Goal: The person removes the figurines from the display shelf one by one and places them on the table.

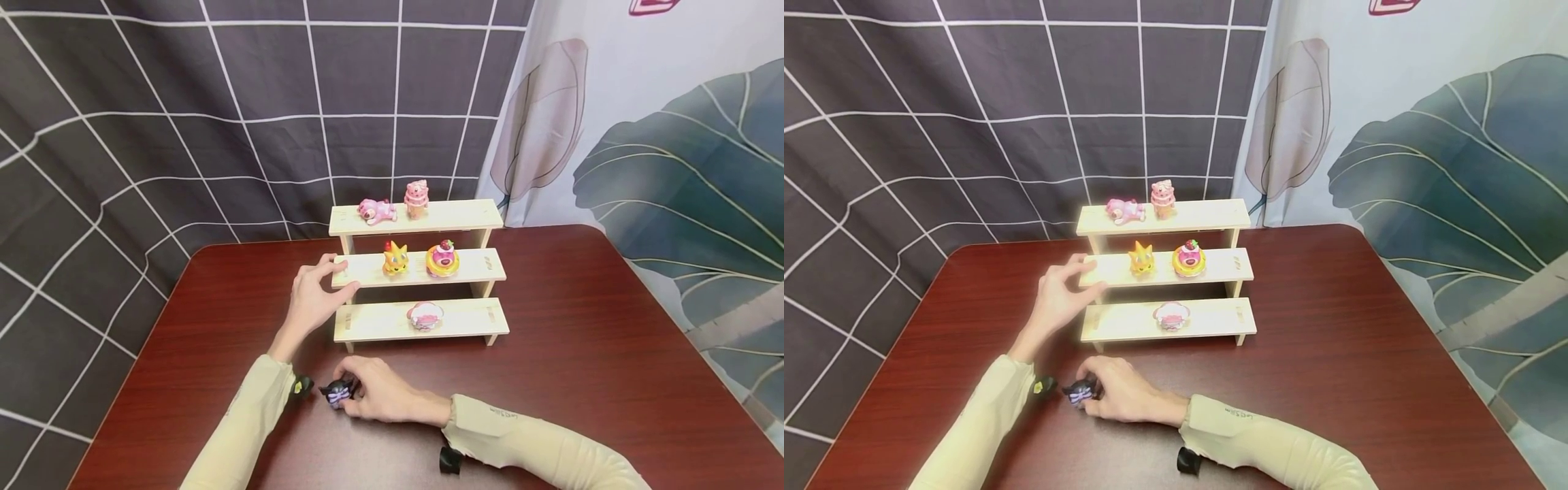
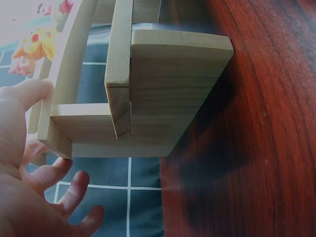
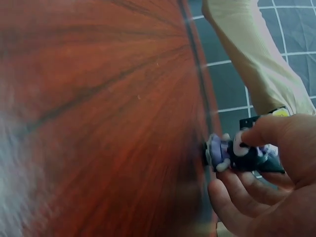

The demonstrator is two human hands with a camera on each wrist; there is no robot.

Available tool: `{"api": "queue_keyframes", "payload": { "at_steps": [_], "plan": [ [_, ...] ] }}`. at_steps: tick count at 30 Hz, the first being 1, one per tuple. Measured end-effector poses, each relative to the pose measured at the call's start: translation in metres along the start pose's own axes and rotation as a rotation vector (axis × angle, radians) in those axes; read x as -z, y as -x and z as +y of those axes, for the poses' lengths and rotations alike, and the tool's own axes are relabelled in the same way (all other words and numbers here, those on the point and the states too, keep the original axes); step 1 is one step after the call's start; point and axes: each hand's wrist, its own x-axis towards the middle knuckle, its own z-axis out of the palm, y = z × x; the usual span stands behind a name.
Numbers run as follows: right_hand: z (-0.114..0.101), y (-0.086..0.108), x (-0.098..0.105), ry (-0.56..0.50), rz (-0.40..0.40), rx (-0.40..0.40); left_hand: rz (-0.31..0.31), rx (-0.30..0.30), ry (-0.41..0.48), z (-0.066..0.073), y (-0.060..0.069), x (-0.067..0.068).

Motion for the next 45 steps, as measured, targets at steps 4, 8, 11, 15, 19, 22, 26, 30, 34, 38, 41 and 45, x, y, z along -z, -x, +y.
{"api": "queue_keyframes", "payload": {
  "at_steps": [4, 8, 11, 15, 19, 22, 26, 30, 34, 38, 41, 45],
  "plan": [
    [0.0007, -0.0012, 0.0008, 0.000, -0.030, 0.025, -0.003, 0.004, 0.001, 0.0001, 0.0003, -0.0002],
    [0.0004, -0.0022, 0.0006, 0.026, -0.043, 0.021, 0.003, 0.001, -0.001, -0.0006, 0.0003, -0.0002],
    [-0.0005, -0.0035, 0.0005, 0.061, -0.047, 0.014, 0.007, -0.006, -0.001, -0.0010, -0.0002, -0.0001],
    [-0.0025, -0.0044, 0.0007, 0.114, -0.052, 0.003, -0.001, 0.002, 0.000, -0.0013, -0.0003, 0.0002],
    [-0.0049, -0.0040, 0.0008, 0.158, -0.046, 0.017, -0.004, 0.010, 0.001, -0.0007, 0.0001, 0.0005],
    [-0.0058, -0.0037, 0.0004, 0.177, -0.033, 0.033, -0.003, 0.010, 0.001, 0.0001, -0.0001, 0.0007],
    [-0.0046, -0.0034, -0.0011, 0.199, -0.020, 0.036, -0.004, 0.011, 0.000, 0.0005, -0.0001, 0.0007],
    [-0.0041, -0.0034, -0.0016, 0.202, -0.023, 0.018, -0.005, 0.011, 0.001, 0.0006, 0.0001, 0.0006],
    [-0.0045, -0.0037, -0.0011, 0.207, -0.027, -0.005, -0.006, 0.015, 0.004, 0.0019, 0.0000, 0.0011],
    [-0.0045, -0.0037, -0.0009, 0.211, -0.025, -0.019, -0.007, 0.021, 0.007, 0.0030, -0.0003, 0.0017],
    [-0.0050, -0.0033, -0.0010, 0.207, -0.025, -0.026, -0.010, 0.023, 0.006, 0.0030, 0.0001, 0.0017],
    [-0.0048, -0.0025, -0.0009, 0.204, -0.030, -0.029, -0.008, 0.017, 0.004, 0.0014, 0.0005, 0.0011]
  ]
}}
